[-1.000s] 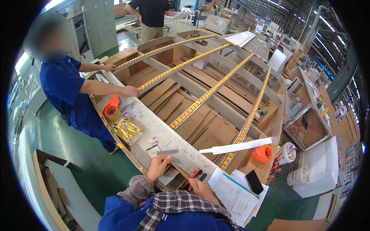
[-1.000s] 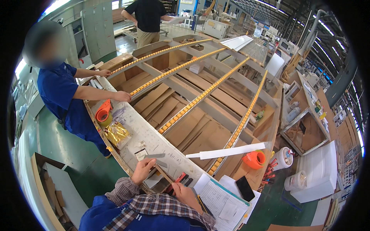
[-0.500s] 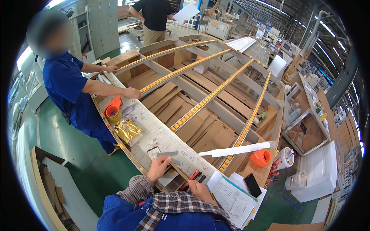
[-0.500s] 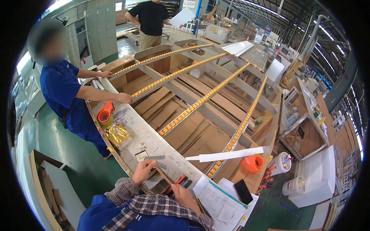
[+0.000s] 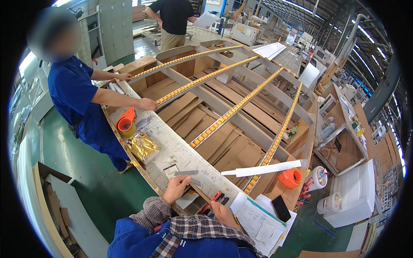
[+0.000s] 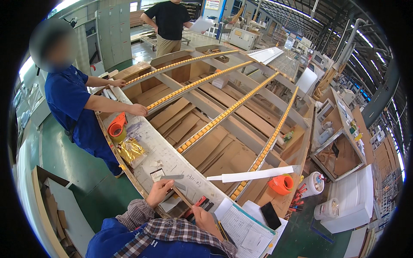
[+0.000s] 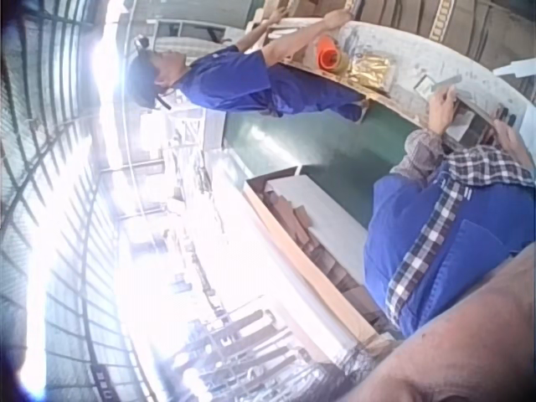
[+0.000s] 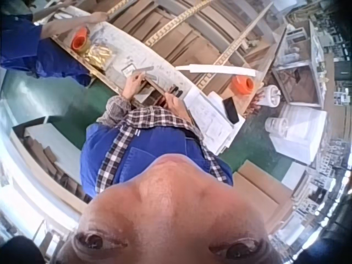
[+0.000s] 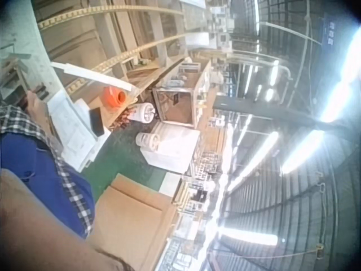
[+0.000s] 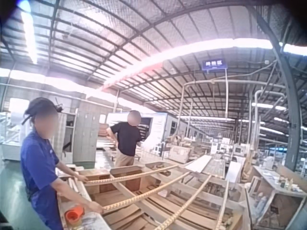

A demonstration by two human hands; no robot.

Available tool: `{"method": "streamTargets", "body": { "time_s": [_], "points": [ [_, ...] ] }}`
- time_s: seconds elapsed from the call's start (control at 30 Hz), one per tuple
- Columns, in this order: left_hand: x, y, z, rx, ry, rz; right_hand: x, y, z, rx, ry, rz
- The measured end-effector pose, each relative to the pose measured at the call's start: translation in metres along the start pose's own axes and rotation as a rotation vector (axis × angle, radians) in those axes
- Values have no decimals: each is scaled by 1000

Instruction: The person uses a utility knife to cut a small piece of wood on a workbench while a coworker measures a large wooden frame. The person then places the cut piece onto the frame and continues handling small wood pieces.

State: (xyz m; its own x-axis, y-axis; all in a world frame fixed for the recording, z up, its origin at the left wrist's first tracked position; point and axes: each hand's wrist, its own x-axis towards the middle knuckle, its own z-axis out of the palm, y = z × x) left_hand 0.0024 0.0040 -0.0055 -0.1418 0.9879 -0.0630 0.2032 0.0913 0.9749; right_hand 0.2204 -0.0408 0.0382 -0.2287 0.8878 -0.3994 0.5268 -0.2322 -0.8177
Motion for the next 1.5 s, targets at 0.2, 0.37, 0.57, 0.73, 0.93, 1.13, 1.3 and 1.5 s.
{"method": "streamTargets", "body": {
  "time_s": [0.2, 0.37, 0.57, 0.73, 0.93, 1.13, 1.3, 1.5],
  "points": [
    [-2, 5, -1, -101, -4, -73, 0, 0, 0, -4, 17, -15],
    [-7, 22, 1, -106, 102, -16, 2, 10, 1, 55, 150, -120],
    [-16, 31, -3, 564, -6, 549, 0, -3, -4, 40, 233, -162],
    [-11, 29, 0, 557, -204, 453, 3, 5, -3, -5, 316, -226],
    [-10, 13, -2, 392, -190, 398, 2, -2, -5, -77, 256, -152],
    [-10, 20, -2, 395, -180, 345, 2, 0, -2, -168, 306, -205],
    [-15, 28, -2, 446, -159, 307, 0, -3, -1, -188, 251, -182],
    [-23, 28, -4, 558, -63, 325, 3, -5, 2, -228, 240, -232]
  ]
}}
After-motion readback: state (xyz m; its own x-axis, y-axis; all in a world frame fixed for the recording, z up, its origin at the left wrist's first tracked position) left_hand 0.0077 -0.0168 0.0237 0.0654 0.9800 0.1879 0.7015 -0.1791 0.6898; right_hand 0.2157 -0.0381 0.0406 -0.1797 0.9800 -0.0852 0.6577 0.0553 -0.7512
